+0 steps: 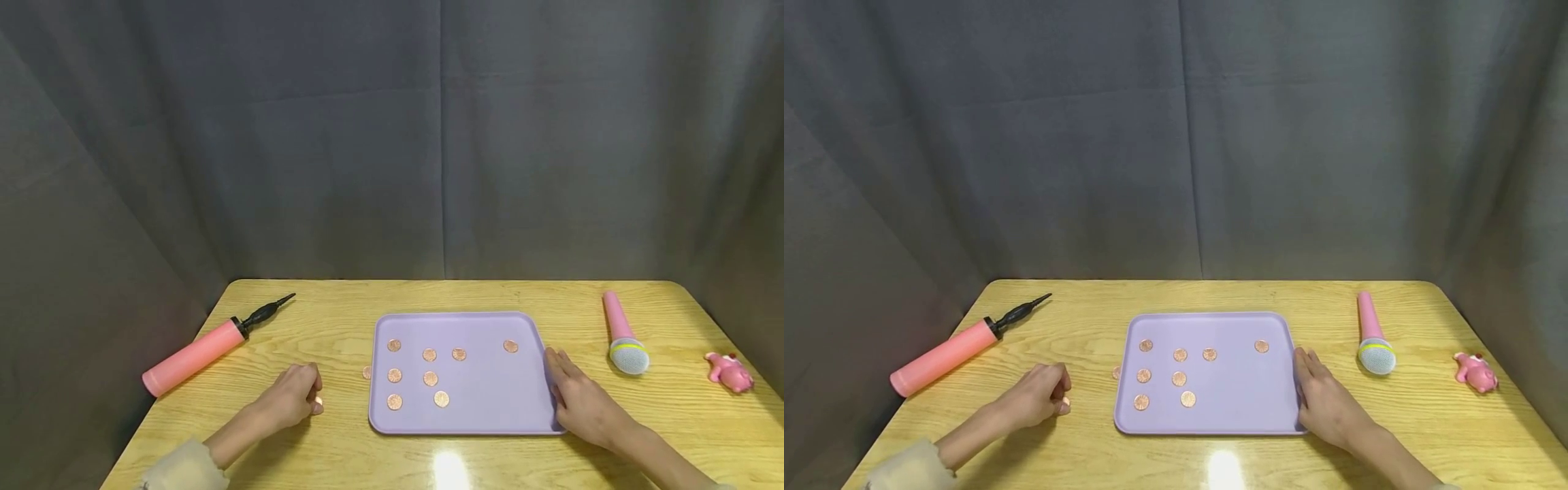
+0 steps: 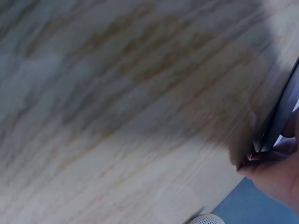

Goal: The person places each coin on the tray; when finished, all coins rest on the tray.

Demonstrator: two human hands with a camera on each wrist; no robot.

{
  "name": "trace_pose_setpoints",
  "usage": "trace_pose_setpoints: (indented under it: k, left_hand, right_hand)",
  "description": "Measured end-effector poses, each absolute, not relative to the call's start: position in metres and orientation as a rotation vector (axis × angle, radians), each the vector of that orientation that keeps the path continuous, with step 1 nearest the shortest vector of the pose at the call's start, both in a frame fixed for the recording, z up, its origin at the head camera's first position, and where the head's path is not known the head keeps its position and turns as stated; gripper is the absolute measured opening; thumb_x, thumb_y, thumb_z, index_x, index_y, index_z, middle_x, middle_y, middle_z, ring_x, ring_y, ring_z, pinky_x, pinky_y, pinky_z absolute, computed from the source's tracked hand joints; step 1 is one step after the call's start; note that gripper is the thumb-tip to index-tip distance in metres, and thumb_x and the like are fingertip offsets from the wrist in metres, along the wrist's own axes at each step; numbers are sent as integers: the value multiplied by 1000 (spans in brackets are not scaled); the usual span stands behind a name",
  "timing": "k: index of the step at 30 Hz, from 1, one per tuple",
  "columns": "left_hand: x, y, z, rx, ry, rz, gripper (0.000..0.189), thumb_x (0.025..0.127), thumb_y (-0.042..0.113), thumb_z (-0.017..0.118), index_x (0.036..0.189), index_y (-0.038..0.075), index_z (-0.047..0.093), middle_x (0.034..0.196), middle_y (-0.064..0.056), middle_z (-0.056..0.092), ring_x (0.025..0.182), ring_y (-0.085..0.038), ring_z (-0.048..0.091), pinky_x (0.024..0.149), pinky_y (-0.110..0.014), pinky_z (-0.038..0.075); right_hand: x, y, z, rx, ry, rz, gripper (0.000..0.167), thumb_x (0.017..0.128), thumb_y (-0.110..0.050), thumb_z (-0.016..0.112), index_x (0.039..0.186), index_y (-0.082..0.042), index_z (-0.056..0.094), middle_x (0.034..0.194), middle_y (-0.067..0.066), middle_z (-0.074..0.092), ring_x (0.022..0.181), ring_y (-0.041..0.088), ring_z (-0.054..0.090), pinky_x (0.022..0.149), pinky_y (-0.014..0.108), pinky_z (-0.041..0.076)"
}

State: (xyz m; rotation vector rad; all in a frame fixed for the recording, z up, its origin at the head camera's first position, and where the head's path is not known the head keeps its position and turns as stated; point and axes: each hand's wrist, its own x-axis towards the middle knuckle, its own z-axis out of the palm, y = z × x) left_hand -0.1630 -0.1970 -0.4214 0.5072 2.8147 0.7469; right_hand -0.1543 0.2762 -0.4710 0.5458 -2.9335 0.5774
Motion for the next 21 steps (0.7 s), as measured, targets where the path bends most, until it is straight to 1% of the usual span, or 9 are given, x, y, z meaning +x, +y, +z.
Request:
trace_pose_setpoints:
  k: [4, 7, 10, 13, 17, 19, 21]
  left_hand:
    - [-163, -197, -421, 573, 2824, 773, 18, 78, -11, 74, 80, 2, 61, 68, 2, 56, 62, -11, 51, 55, -26, 46]
    - [-165, -192, -417, 630, 2836, 780, 21, 77, -16, 67, 74, 4, 62, 66, 2, 59, 57, -8, 50, 50, -23, 44]
    - [-168, -179, -409, 681, 2855, 773, 22, 77, -18, 64, 72, 4, 61, 66, 0, 60, 56, -8, 49, 48, -23, 42]
    - [-172, -158, -399, 737, 2866, 765, 21, 79, -16, 65, 73, 3, 59, 68, -1, 60, 57, -9, 49, 48, -22, 42]
    - [-178, -119, -389, 817, 2834, 766, 23, 77, -16, 65, 71, 5, 59, 69, 0, 59, 59, -8, 50, 50, -21, 43]
    - [-179, -96, -387, 829, 2787, 780, 22, 79, -15, 65, 72, 5, 60, 68, 1, 59, 55, -6, 53, 48, -19, 45]
    - [-180, -72, -386, 853, 2740, 770, 15, 82, -12, 67, 78, 2, 62, 69, 1, 59, 53, -5, 54, 48, -17, 46]
  right_hand:
    - [-154, 276, -472, 566, -2902, 546, 60, 85, 3, 57, 137, 22, 34, 140, 40, 36, 129, 56, 34, 101, 62, 33]
    - [-154, 276, -472, 569, -2908, 547, 59, 86, 3, 57, 137, 22, 34, 140, 40, 36, 130, 55, 34, 101, 62, 33]
    - [-154, 277, -472, 568, -2921, 553, 59, 86, 2, 56, 137, 22, 34, 141, 40, 35, 130, 56, 33, 101, 63, 33]
    - [-154, 278, -471, 565, -2920, 554, 58, 87, 2, 55, 137, 22, 34, 140, 40, 36, 130, 56, 33, 101, 62, 33]
    - [-153, 277, -472, 569, -2892, 545, 58, 86, 3, 57, 136, 23, 36, 139, 40, 38, 129, 55, 35, 101, 62, 33]
    - [-154, 276, -473, 572, -2880, 543, 58, 85, 4, 58, 135, 23, 36, 138, 40, 38, 128, 55, 36, 101, 61, 33]
    - [-155, 275, -474, 576, -2875, 550, 59, 84, 4, 58, 135, 23, 36, 138, 40, 38, 128, 55, 36, 101, 61, 33]
